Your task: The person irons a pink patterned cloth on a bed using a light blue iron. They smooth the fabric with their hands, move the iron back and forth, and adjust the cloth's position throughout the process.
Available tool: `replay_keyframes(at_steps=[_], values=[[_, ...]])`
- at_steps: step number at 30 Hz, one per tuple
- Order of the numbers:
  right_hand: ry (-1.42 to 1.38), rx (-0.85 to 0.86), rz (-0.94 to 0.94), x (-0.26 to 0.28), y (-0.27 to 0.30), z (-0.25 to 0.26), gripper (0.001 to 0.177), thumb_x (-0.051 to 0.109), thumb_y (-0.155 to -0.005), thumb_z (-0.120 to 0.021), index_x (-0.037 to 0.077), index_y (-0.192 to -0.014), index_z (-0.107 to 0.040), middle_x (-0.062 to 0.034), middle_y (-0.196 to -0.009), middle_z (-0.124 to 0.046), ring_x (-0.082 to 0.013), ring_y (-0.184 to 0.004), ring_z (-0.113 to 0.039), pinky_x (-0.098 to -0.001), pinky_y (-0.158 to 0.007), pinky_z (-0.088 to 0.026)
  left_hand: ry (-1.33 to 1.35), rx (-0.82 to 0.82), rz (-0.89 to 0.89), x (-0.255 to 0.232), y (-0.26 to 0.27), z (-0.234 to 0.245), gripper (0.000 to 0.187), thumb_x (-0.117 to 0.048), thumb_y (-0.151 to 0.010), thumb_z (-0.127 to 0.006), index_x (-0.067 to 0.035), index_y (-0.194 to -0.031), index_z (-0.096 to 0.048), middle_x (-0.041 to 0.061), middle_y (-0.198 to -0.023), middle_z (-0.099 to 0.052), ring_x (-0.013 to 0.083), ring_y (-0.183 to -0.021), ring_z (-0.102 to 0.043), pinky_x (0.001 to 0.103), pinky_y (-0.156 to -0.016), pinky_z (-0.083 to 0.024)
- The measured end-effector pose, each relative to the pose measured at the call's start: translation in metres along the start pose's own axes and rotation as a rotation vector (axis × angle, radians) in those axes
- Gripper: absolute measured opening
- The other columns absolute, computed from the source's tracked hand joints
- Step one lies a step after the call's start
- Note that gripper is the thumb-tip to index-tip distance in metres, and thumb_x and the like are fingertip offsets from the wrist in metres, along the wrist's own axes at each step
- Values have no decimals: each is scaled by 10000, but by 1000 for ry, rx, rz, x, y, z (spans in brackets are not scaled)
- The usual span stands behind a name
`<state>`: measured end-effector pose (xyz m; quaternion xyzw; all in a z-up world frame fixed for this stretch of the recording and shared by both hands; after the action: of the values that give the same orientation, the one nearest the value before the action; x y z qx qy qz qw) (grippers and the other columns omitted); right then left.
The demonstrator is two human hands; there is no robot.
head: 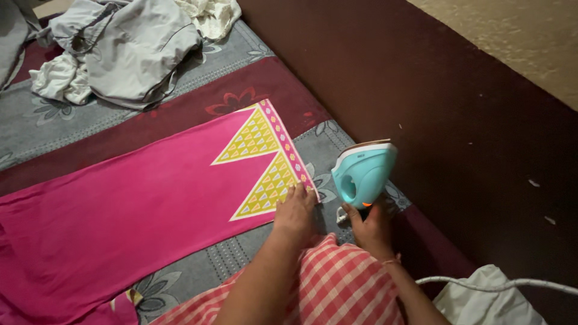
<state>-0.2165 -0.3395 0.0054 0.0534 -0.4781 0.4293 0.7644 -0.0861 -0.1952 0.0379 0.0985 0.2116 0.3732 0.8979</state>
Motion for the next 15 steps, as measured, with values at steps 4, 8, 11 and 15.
replay_keyframes(at_steps=[4,8,11,15], values=[[89,-256,147,15,5,4,796,272,-764,-885,-59,-1328,-431,-232,-1174,-591,-328,-1062,-605,-430,-902,-497,51,-274,-64,13,-15,-21,559,-199,-843,-765,-135,-1355,-549,152,-1427,-521,330,-1373,-492,501,-977,-522],[-36,-255,-88,31,12,21,596,212,-843,-888,-38,-1208,-488,-194,-1027,-611,-252,-867,-551,-359,-793,-495,45,-238,-41,18,-4,-12,504,-220,-780,-758,-155,-1256,-603,103,-1267,-595,288,-1249,-582,460,-920,-549],[40,108,-61,69,-1,37,372,202,-827,-867,33,-1052,-624,-110,-886,-725,-155,-739,-636,-314,-688,-534,27,-248,-35,15,11,3,474,-273,-751,-770,-163,-1193,-636,83,-1230,-598,262,-1252,-572,456,-902,-529],[-173,728,110,131,-37,28,202,152,-851,-771,68,-1006,-673,-73,-875,-778,-116,-780,-741,-295,-703,-600,120,-371,-61,10,16,9,652,-428,-656,-839,-133,-1195,-624,103,-1239,-570,274,-1239,-498,487,-855,-458]])
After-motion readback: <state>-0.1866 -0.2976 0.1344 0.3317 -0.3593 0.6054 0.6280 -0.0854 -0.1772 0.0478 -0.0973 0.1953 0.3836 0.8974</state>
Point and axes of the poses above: each hand's wrist, its own y-axis away from the middle knuckle, its own z-axis out of the back of the hand, x = y × z, the point moved 1 cm from there along -y, towards the middle knuckle
